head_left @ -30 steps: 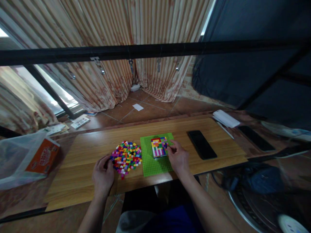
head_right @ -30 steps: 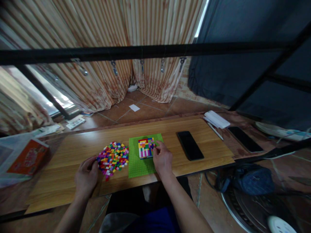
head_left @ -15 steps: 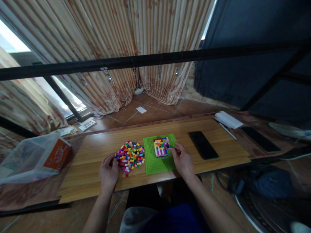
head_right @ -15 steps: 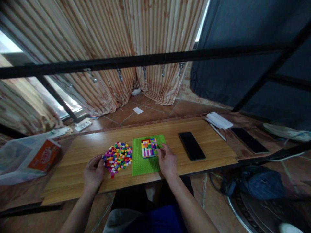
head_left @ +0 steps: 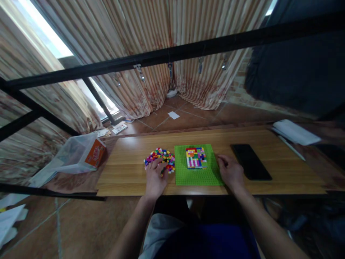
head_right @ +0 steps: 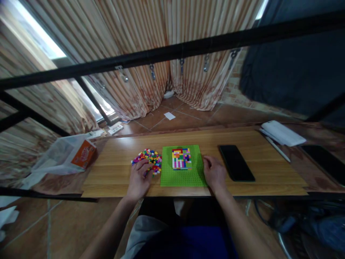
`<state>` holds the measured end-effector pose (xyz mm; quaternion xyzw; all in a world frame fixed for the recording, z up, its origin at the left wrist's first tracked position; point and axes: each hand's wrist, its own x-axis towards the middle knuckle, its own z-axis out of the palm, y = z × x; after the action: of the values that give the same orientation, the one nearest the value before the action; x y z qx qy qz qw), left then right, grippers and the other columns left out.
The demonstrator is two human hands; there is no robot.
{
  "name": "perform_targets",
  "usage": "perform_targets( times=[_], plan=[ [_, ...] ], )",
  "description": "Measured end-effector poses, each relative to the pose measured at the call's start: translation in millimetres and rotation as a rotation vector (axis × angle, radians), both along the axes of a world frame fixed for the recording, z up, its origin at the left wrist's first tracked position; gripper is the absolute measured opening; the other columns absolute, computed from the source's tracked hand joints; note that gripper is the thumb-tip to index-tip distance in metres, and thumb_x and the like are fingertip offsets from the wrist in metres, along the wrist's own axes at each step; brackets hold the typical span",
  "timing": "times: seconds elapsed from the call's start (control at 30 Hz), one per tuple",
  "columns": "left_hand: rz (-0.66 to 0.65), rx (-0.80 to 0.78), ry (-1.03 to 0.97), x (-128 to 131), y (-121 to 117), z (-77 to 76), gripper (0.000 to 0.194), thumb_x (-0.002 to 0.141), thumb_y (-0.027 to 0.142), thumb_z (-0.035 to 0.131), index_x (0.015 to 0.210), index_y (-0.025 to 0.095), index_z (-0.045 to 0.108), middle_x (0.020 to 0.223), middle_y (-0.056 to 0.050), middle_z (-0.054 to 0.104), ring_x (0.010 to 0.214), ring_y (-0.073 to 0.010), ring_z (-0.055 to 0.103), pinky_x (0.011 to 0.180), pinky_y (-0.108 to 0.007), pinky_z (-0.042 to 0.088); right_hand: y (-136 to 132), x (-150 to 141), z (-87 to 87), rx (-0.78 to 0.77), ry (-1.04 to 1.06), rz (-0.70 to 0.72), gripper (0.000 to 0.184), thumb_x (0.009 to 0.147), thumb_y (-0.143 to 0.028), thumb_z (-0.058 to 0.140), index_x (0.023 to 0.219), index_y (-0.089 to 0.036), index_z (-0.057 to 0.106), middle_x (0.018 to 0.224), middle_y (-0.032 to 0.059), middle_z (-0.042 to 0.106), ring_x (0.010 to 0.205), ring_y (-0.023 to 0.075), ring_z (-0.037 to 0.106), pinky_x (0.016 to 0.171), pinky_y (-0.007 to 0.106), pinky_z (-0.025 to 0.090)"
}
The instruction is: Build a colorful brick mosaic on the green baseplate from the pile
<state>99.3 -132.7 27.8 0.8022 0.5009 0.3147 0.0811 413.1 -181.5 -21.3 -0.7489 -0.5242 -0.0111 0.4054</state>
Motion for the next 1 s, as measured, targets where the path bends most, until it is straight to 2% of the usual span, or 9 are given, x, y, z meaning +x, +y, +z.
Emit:
perform_targets(
  times=[0.13,0.37,0.57,0.63,0.77,0.9,1.0],
  plan=[
    [-0.005,-0.037,0.098,15.2,-3.8,-1.3,0.018,0.082,0.020,0.063,0.097,0.025,0.072,0.124,-0.007,0.064,0.112,-0.0270,0.057,0.097,-0.047,0.045,-3.7,-0.2,-0.7,0.005,0.013,0.009,0.033,0.090,-0.037,0.045,0.095,-0.018,0.072,0.096,0.0121,0.075,0.085,0.0253,0.070,0.077,0.037,0.053],
    [-0.011,-0.038,0.252,32.1,-5.2,3.0,0.015,0.082,0.016,0.060,0.089,0.024,0.070,0.126,-0.006,0.064,0.116,-0.0291,0.054,0.102,-0.054,0.036,-4.3,-2.2,3.3,0.013,0.047,0.007,0.031,0.090,-0.036,0.046,0.093,-0.019,0.072,0.094,0.0109,0.075,0.085,0.0243,0.069,0.078,0.036,0.052],
    [-0.028,-0.029,0.237,34.2,-2.7,2.4,0.015,0.082,0.013,0.058,0.086,0.022,0.069,0.122,-0.007,0.066,0.113,-0.0305,0.055,0.102,-0.060,0.033,-4.6,-5.8,9.0,0.013,0.064,0.010,0.033,0.090,-0.037,0.045,0.092,-0.019,0.072,0.094,0.0120,0.074,0.085,0.0252,0.069,0.078,0.037,0.052],
    [-0.043,-0.008,0.175,34.2,-0.6,3.1,0.014,0.082,0.013,0.059,0.086,0.022,0.068,0.116,-0.007,0.067,0.110,-0.0292,0.057,0.100,-0.056,0.037,-4.7,-7.2,10.7,0.003,0.071,0.000,0.032,0.090,-0.036,0.045,0.092,-0.019,0.072,0.094,0.0119,0.074,0.085,0.0253,0.068,0.078,0.038,0.051],
    [-0.082,-0.040,-0.059,43.2,0.7,11.9,0.013,0.087,0.016,0.056,0.088,0.021,0.068,0.103,-0.008,0.068,0.098,-0.0226,0.061,0.088,-0.040,0.049,-4.1,-9.1,12.7,-0.011,0.082,-0.002,0.031,0.090,-0.033,0.045,0.092,-0.019,0.072,0.094,0.0110,0.074,0.086,0.0242,0.068,0.080,0.037,0.051],
    [-0.199,-0.201,-0.223,68.4,-3.1,23.5,0.013,0.089,0.017,0.056,0.088,0.021,0.068,0.087,-0.003,0.067,0.083,-0.0161,0.064,0.077,-0.030,0.051,-3.5,-9.5,13.1,-0.019,0.092,0.006,0.030,0.089,-0.032,0.045,0.092,-0.018,0.072,0.096,0.0116,0.074,0.087,0.0245,0.068,0.081,0.038,0.052],
    [-0.235,-0.221,-0.238,90.9,-3.8,25.2,0.012,0.089,0.016,0.056,0.089,0.021,0.068,0.087,-0.002,0.069,0.083,-0.0156,0.064,0.077,-0.029,0.050,-3.4,-9.5,13.5,-0.014,0.114,0.008,0.030,0.089,-0.032,0.045,0.093,-0.019,0.072,0.097,0.0114,0.074,0.088,0.0245,0.068,0.083,0.038,0.052]
  ],
)
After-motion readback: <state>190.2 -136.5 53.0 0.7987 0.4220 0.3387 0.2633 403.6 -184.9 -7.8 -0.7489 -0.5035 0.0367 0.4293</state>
